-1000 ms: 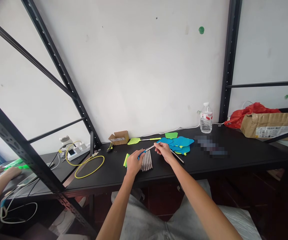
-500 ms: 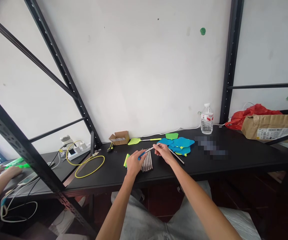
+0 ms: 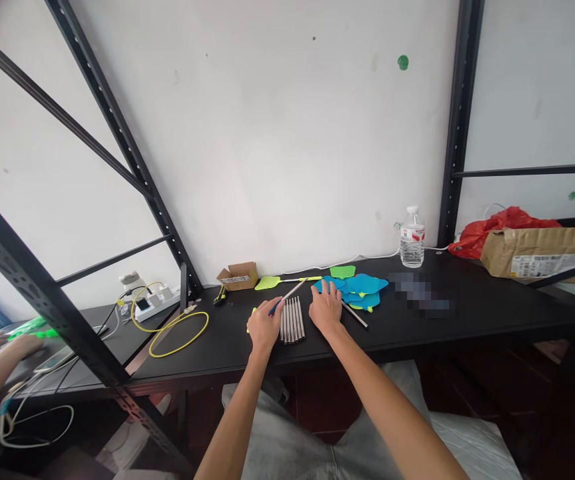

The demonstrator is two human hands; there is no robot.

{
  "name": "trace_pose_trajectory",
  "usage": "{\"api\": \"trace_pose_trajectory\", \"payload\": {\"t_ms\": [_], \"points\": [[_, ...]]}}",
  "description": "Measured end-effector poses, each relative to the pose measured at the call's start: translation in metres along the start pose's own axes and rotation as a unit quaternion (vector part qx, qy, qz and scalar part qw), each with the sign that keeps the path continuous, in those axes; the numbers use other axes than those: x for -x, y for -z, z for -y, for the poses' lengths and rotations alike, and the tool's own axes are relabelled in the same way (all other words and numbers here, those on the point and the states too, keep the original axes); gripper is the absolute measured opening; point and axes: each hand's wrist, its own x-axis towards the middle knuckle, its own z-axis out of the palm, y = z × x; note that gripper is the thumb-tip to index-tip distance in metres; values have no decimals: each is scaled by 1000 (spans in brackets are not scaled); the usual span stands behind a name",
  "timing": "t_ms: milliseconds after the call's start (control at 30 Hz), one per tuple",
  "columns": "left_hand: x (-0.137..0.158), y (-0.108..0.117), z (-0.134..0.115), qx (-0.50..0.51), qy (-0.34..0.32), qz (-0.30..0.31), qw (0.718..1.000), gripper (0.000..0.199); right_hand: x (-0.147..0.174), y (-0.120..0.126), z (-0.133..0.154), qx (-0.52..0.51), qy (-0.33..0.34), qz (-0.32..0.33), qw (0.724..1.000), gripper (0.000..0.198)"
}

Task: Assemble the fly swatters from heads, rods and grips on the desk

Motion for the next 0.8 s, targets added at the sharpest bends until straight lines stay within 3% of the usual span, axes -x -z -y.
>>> {"api": "trace_pose_trajectory", "payload": {"t_ms": [167,333,567,667,800], "points": [[0,0,0,10,5,-1,1000,35,1,-2,0,32,5,80,996,38],[0,0,0,11,8,1,1000,35,1,5,1,30,5,76,997,35],[0,1,0,16,4,4,1000,37,-2,-8,-3,29,-5,137,990,49],[0,2,0,14,3,4,1000,37,-2,-15,-5,26,16,112,993,46],[-1,3,-1,16,6,5,1000,36,1,-14,-3,5,38,12,999,45]]}}
